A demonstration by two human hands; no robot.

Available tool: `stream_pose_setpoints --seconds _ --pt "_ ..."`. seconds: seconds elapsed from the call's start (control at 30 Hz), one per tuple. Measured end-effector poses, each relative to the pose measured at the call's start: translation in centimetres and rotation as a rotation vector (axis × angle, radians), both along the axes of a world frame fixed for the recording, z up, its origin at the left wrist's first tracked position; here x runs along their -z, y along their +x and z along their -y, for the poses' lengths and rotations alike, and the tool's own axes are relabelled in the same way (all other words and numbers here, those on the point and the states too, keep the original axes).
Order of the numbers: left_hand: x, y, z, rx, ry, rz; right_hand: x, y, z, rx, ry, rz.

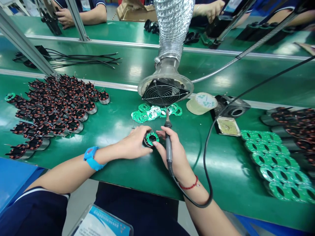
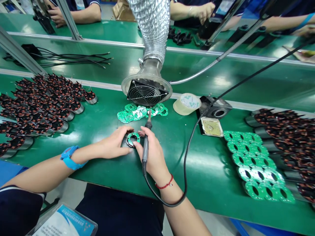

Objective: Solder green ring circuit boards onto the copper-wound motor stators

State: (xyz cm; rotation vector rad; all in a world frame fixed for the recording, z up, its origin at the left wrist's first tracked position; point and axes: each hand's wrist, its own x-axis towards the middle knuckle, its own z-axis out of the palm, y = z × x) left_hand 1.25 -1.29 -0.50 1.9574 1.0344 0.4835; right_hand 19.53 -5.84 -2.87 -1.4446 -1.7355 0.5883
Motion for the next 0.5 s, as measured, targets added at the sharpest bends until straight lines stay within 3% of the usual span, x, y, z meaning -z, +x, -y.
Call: stream_pose_setpoints --seconds 0.17,0.3,0.5 --pt "0.6 1.5 1.3 -0.044 0.143 -0.165 -0.8 -0.6 0.9 0.074 0.131 0.215" --pt "0.7 1.7 1.0 -0.001 0.185 -0.181 -0.7 -1.1 1.3 0.097 0.282 0.331" --pt "1.6 0.8 -0.6 0.095 0.201 -0.011 0.0 -1.2 0.8 0.070 0.179 0.213"
